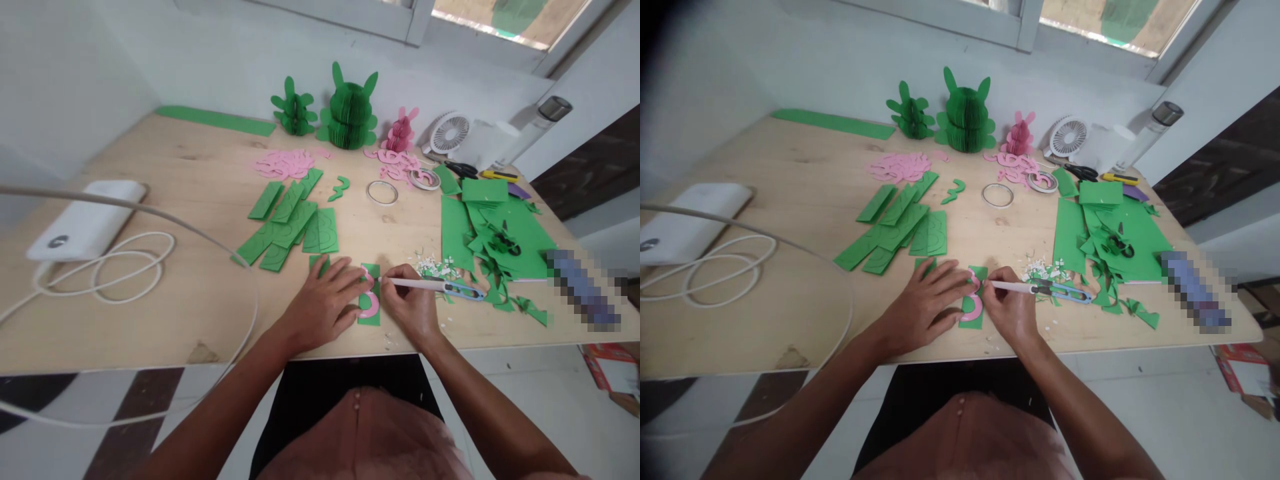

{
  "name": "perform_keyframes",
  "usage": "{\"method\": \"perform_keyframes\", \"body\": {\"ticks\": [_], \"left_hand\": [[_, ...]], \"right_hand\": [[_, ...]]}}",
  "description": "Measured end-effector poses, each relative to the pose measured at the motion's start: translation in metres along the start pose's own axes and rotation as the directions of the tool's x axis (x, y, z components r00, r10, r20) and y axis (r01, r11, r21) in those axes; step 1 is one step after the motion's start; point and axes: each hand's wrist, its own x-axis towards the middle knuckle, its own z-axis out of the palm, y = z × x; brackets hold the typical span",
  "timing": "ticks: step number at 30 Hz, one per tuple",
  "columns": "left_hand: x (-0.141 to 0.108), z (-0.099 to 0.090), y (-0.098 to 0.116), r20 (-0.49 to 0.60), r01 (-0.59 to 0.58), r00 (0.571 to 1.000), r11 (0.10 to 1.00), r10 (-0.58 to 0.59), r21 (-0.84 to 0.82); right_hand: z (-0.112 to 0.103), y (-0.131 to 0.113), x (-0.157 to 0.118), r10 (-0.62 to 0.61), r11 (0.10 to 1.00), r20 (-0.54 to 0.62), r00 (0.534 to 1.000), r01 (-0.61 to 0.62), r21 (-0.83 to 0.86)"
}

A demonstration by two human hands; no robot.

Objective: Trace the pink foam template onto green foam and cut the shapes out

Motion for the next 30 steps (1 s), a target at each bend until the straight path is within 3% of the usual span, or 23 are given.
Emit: {"method": "perform_keyframes", "body": {"ticks": [30], "left_hand": [[0.0003,-0.0001,0.0009,-0.011,-0.001,1.000,1.000,0.001,-0.014]], "right_hand": [[-0.0012,-0.0001,-0.0050,-0.015,1.000,-0.009,1.000,0.015,0.002]]}}
